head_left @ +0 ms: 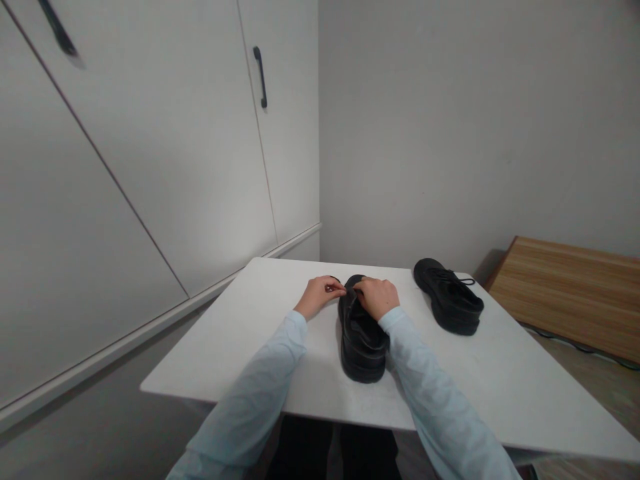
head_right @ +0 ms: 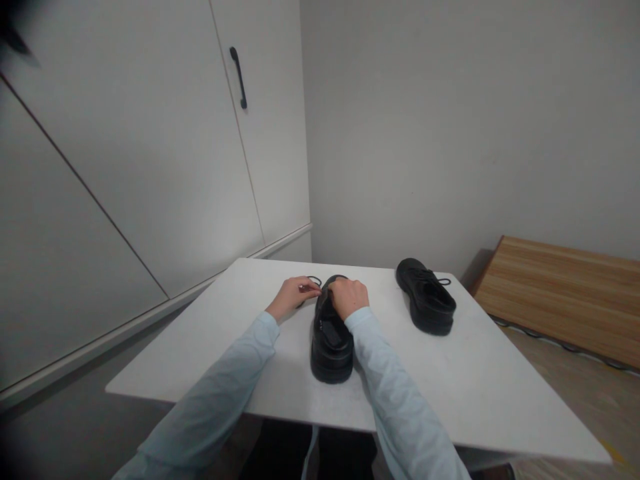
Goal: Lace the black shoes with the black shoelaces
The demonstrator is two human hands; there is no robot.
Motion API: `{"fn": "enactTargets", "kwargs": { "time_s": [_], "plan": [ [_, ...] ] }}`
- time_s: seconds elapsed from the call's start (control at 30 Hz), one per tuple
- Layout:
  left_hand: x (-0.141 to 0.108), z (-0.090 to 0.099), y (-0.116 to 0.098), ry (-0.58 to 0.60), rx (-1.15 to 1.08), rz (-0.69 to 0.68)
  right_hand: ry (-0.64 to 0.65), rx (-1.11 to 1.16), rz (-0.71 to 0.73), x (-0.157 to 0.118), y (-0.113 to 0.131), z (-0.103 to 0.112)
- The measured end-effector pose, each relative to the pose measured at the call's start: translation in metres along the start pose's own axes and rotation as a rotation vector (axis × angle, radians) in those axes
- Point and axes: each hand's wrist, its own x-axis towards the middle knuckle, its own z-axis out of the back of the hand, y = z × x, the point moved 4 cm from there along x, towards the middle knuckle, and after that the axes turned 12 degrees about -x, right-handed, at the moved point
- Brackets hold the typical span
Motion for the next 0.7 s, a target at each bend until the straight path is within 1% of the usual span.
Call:
{"fn": "enactTargets", "kwargs": {
  "time_s": [0.13, 0.33, 0.5, 0.7],
  "plan": [
    [0.001, -0.002, 0.006, -0.043, -0.096, 0.077, 0.002, -0.008, -0.005, 0.0, 0.0, -0.001],
    [0.002, -0.006, 0.01, -0.061, -0.052, 0.03, 0.013, -0.002, 0.006, -0.001, 0.001, -0.002],
    [0.003, -0.008, 0.013, -0.091, -0.086, 0.035, 0.028, -0.025, 0.0, 0.0, 0.001, -0.003],
    [0.003, -0.01, 0.014, -0.088, -0.099, 0.041, -0.012, -0.053, 0.009, 0.0, 0.003, -0.001]
  ]
}}
